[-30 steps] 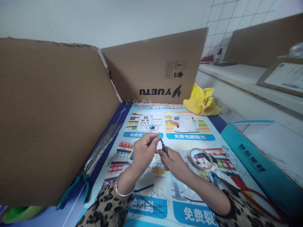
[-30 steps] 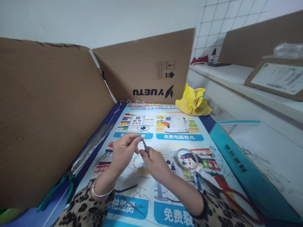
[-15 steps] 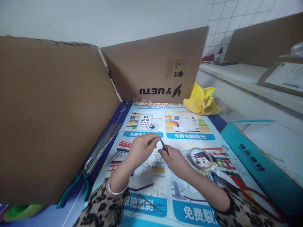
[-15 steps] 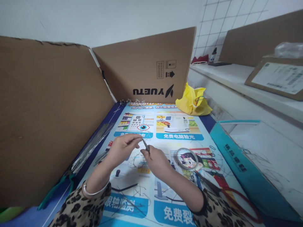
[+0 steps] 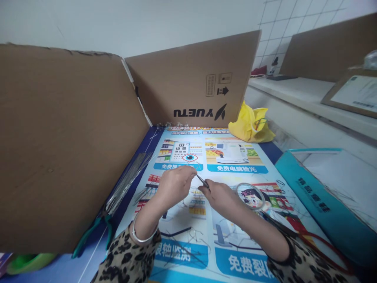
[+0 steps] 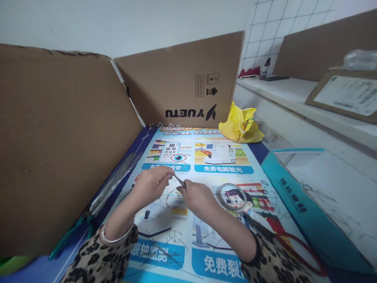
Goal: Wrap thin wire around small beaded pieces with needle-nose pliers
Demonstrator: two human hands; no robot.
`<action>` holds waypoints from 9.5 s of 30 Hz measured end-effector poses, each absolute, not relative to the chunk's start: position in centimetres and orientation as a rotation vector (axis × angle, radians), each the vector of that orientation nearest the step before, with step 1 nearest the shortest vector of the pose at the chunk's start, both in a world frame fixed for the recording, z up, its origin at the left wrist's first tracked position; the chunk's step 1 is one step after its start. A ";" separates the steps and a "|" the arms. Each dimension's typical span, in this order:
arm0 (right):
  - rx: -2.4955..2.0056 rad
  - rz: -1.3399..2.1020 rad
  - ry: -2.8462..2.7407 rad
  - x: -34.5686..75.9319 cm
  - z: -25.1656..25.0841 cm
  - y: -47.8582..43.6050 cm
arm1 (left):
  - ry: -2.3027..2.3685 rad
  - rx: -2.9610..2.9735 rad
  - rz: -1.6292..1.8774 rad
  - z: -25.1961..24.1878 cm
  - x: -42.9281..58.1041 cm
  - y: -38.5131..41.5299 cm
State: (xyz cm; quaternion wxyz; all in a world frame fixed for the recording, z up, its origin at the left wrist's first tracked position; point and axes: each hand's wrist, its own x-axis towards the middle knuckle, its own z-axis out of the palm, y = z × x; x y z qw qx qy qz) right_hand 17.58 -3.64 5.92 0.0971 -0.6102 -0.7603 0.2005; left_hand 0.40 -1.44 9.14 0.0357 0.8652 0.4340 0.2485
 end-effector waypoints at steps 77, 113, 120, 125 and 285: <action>-1.751 0.323 -2.655 17.6 5.3 -3.9 | 1.270 2.791 0.915 9.1 -0.6 -0.8; -1.776 0.540 -2.312 18.8 5.1 -3.2 | 1.284 2.138 0.680 9.5 0.8 -1.2; -1.803 0.550 -2.312 18.6 5.1 -2.8 | 1.278 2.147 0.646 9.6 0.9 -1.2; -1.795 0.560 -2.301 18.7 5.0 -2.9 | 1.268 2.150 0.628 9.7 0.8 -1.1; -1.310 0.553 -1.675 18.6 -2.3 -0.8 | 1.213 2.450 0.120 7.1 -3.9 0.0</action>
